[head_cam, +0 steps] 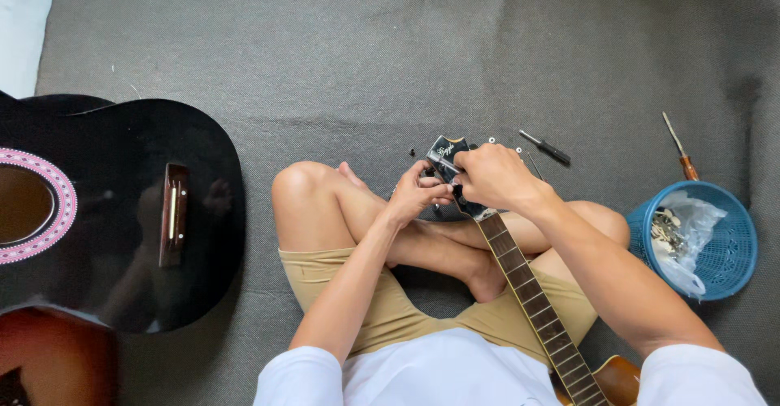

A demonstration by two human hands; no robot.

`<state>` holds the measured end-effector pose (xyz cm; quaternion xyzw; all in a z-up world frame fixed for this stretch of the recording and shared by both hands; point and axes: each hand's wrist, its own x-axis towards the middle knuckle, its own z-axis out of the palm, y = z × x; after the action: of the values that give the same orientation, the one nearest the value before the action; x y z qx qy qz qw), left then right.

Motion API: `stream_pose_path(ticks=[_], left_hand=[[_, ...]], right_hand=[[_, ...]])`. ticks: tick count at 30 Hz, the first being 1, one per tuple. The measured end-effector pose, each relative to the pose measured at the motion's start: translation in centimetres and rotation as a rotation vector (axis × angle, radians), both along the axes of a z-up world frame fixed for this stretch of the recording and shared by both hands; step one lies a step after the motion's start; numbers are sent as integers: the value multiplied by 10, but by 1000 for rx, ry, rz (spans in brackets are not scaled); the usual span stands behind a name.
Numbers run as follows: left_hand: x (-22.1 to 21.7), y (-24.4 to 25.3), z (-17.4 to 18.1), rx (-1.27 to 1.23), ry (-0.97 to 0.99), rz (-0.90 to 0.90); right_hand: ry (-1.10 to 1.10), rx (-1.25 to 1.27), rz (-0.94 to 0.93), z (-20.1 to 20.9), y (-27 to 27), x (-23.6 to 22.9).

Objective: The person works on the headstock of a guitar by hand using a small wrench to tighten or loosen components, while several small parts like washers and screws lie on the floor nearby.

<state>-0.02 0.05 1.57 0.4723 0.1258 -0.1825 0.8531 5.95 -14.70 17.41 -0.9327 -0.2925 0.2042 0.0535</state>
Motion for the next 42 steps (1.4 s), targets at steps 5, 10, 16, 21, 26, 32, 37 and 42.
stream_pose_path(ticks=[5, 10, 16, 21, 26, 32, 37, 42], left_hand=[[1, -1, -17, -2, 20, 27], [4, -1, -24, -6, 25, 34], [2, 0, -17, -12, 5, 24], [2, 2, -13, -24, -7, 25], [0, 3, -10, -15, -27, 40], [0, -1, -21, 22, -61, 15], [-16, 11, 16, 937, -312, 161], [-27, 3, 26, 1141, -776, 332]], right_hand=[[49, -24, -43, -9, 7, 4], [73, -44, -101, -2, 11, 3], [74, -82, -83, 7, 14, -2], [49, -135, 0, 16, 21, -6], [-21, -170, 154, 27, 22, -7], [-410, -131, 496, -43, -9, 3], [-480, -97, 516, -29, -8, 5], [-454, -38, 479, -11, -4, -4]])
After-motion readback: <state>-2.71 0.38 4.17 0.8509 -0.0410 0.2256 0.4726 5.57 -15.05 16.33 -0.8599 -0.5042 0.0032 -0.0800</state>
